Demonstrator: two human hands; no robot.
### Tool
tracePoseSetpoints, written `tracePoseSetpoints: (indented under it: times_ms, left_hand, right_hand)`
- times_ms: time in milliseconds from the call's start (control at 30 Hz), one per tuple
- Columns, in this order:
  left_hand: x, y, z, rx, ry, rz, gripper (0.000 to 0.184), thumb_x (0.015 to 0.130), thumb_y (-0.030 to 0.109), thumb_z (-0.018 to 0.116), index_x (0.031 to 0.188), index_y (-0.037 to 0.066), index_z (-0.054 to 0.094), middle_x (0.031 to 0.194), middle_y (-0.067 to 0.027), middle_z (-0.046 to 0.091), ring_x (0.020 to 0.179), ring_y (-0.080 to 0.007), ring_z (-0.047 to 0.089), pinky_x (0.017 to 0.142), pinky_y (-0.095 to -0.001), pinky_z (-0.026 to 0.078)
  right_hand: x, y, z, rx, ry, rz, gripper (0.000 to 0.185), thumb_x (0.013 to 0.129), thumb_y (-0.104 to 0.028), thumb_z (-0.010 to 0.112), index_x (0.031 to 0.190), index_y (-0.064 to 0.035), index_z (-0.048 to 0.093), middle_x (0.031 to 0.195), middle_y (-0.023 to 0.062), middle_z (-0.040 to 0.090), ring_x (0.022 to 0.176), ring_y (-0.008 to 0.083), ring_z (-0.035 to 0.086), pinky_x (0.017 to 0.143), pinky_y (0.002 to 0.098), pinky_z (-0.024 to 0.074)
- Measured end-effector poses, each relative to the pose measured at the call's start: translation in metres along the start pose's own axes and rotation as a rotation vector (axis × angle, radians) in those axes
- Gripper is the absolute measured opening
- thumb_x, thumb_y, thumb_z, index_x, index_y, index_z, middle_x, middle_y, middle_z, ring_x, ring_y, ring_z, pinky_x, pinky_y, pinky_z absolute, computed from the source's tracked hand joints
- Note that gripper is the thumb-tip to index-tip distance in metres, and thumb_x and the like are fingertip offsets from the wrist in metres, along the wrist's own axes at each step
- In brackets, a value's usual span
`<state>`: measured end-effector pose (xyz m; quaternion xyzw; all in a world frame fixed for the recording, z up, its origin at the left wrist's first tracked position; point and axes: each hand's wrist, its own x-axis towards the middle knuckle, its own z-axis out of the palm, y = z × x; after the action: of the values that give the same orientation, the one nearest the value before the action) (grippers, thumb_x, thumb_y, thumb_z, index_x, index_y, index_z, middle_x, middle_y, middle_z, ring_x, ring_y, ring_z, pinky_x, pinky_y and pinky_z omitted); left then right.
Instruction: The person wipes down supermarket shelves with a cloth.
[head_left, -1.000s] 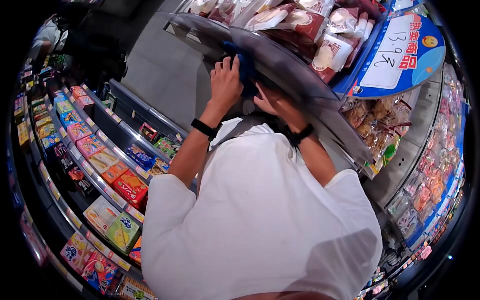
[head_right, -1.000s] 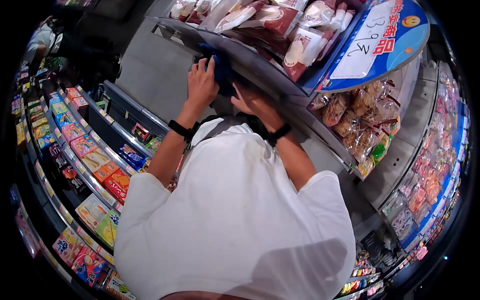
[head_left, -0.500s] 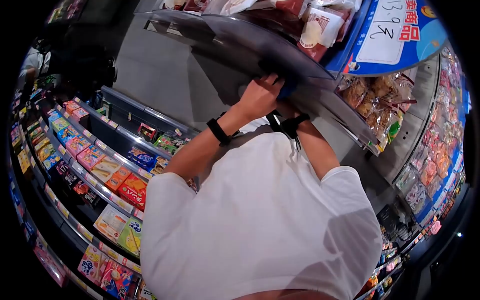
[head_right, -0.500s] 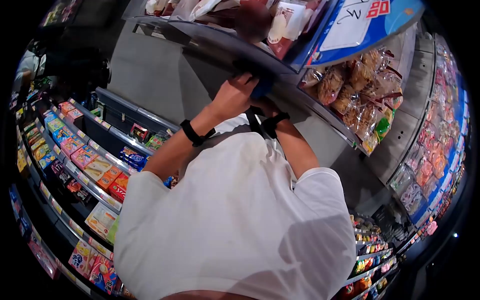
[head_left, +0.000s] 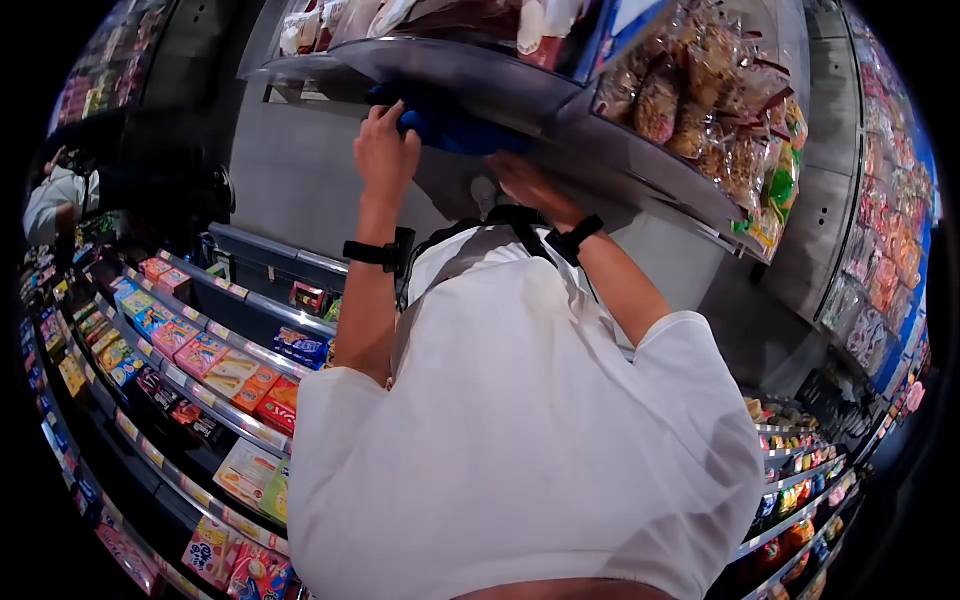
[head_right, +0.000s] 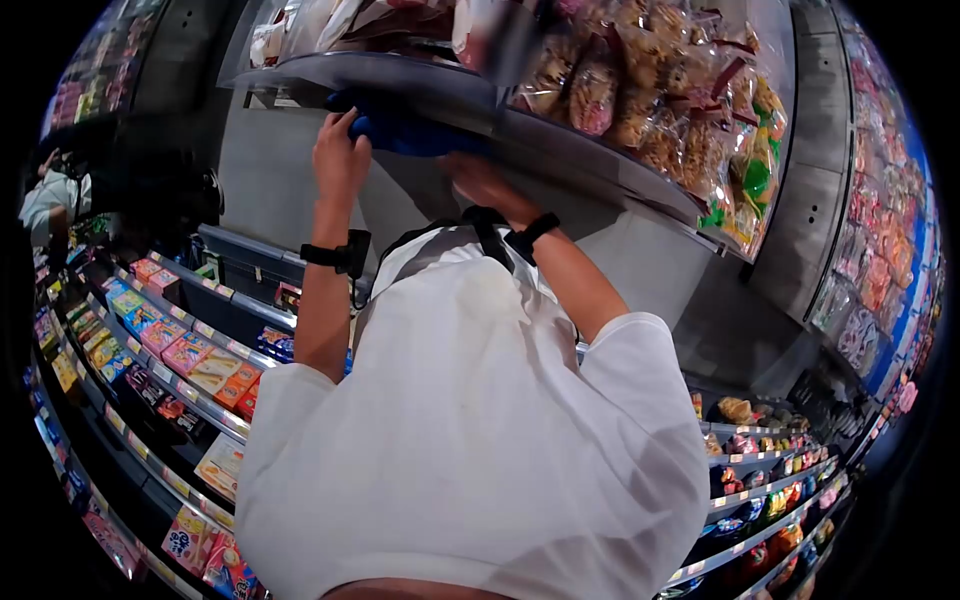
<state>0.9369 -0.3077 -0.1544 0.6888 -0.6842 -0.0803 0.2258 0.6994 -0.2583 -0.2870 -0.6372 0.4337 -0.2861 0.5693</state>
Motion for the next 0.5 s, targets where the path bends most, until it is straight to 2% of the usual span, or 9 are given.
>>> tracePoseSetpoints:
  times_ms: [33, 133, 167, 233, 300, 367, 400, 433, 500]
  left_hand:
    - [0.000, 0.004, 0.002, -0.001, -0.001, 0.013, 0.045, 0.076, 0.013, 0.062, 0.120, 0.008, 0.066, 0.105, -0.0119, 0.062, 0.099, -0.0344, 0.061, 0.084, -0.0459, 0.050]
    - [-0.005, 0.019, 0.004, 0.025, -0.065, 0.096, 0.031, 0.074, 0.006, 0.059, 0.103, 0.004, 0.069, 0.104, -0.0142, 0.063, 0.097, -0.0354, 0.062, 0.082, -0.0450, 0.052]
    - [-0.007, 0.023, 0.004, 0.025, -0.068, 0.102, 0.031, 0.074, 0.006, 0.059, 0.103, 0.004, 0.069, 0.104, -0.0142, 0.063, 0.097, -0.0354, 0.062, 0.082, -0.0450, 0.052]
    - [-0.007, 0.039, 0.004, -0.011, -0.089, 0.211, 0.028, 0.071, 0.005, 0.060, 0.097, 0.003, 0.070, 0.100, -0.0150, 0.064, 0.093, -0.0360, 0.063, 0.079, -0.0456, 0.053]
    - [-0.009, 0.056, 0.010, -0.044, -0.095, 0.259, 0.027, 0.068, 0.005, 0.061, 0.094, 0.004, 0.071, 0.094, -0.0153, 0.065, 0.089, -0.0360, 0.064, 0.076, -0.0458, 0.054]
    - [-0.013, 0.075, 0.016, -0.042, -0.236, 0.352, 0.026, 0.068, 0.007, 0.062, 0.091, 0.005, 0.072, 0.092, -0.0158, 0.066, 0.089, -0.0357, 0.064, 0.076, -0.0452, 0.054]
    - [-0.019, 0.085, 0.018, -0.069, -0.253, 0.372, 0.025, 0.069, 0.007, 0.061, 0.090, 0.006, 0.073, 0.091, -0.0151, 0.067, 0.090, -0.0353, 0.064, 0.077, -0.0451, 0.055]
    - [-0.026, 0.094, 0.018, -0.076, -0.262, 0.379, 0.025, 0.069, 0.007, 0.061, 0.090, 0.006, 0.073, 0.091, -0.0151, 0.067, 0.090, -0.0353, 0.064, 0.077, -0.0451, 0.055]
    - [-0.036, 0.111, 0.020, -0.166, -0.541, 0.422, 0.030, 0.072, 0.007, 0.060, 0.098, 0.006, 0.073, 0.097, -0.0157, 0.067, 0.095, -0.0353, 0.064, 0.083, -0.0447, 0.054]
  right_hand:
    - [0.002, -0.014, 0.000, 0.158, 0.031, -0.050, 0.026, 0.103, -0.018, 0.047, 0.118, -0.0043, 0.063, 0.113, 0.0176, 0.066, 0.097, 0.0331, 0.062, 0.090, 0.0398, 0.0477]
    - [-0.001, -0.029, -0.014, -0.151, -0.141, 0.185, 0.022, 0.101, -0.015, 0.050, 0.116, -0.0052, 0.063, 0.110, 0.0170, 0.066, 0.094, 0.0301, 0.062, 0.086, 0.0392, 0.0482]
    - [-0.015, -0.018, -0.015, -0.323, -0.062, -0.065, 0.022, 0.101, -0.016, 0.051, 0.117, -0.0050, 0.062, 0.110, 0.0169, 0.065, 0.096, 0.0296, 0.062, 0.087, 0.0393, 0.0483]
    - [-0.033, -0.022, -0.027, -0.496, 0.029, -0.314, 0.022, 0.101, -0.016, 0.052, 0.118, -0.0048, 0.061, 0.109, 0.0168, 0.064, 0.097, 0.0290, 0.062, 0.088, 0.0394, 0.0484]
    - [-0.050, -0.032, -0.042, -0.311, 0.178, -0.271, 0.024, 0.100, -0.016, 0.051, 0.119, -0.0035, 0.060, 0.116, 0.0174, 0.062, 0.101, 0.0306, 0.061, 0.091, 0.0429, 0.0476]
    - [-0.071, -0.015, -0.052, 0.124, 0.307, -0.058, 0.027, 0.098, -0.013, 0.050, 0.120, -0.0009, 0.060, 0.120, 0.0188, 0.061, 0.105, 0.0382, 0.059, 0.095, 0.0466, 0.0467]
    - [-0.088, -0.037, -0.067, -0.336, 0.309, -0.231, 0.027, 0.096, -0.010, 0.049, 0.119, -0.0006, 0.059, 0.119, 0.0205, 0.061, 0.105, 0.0404, 0.059, 0.094, 0.0475, 0.0467]
    - [-0.092, -0.042, -0.073, -0.385, 0.322, -0.205, 0.027, 0.095, -0.009, 0.049, 0.118, 0.0004, 0.060, 0.114, 0.0230, 0.062, 0.103, 0.0439, 0.058, 0.092, 0.0491, 0.0468]
    - [-0.105, -0.043, -0.084, -0.442, 0.343, -0.169, 0.027, 0.094, -0.008, 0.048, 0.116, 0.0014, 0.060, 0.110, 0.0255, 0.063, 0.101, 0.0473, 0.057, 0.090, 0.0507, 0.0469]
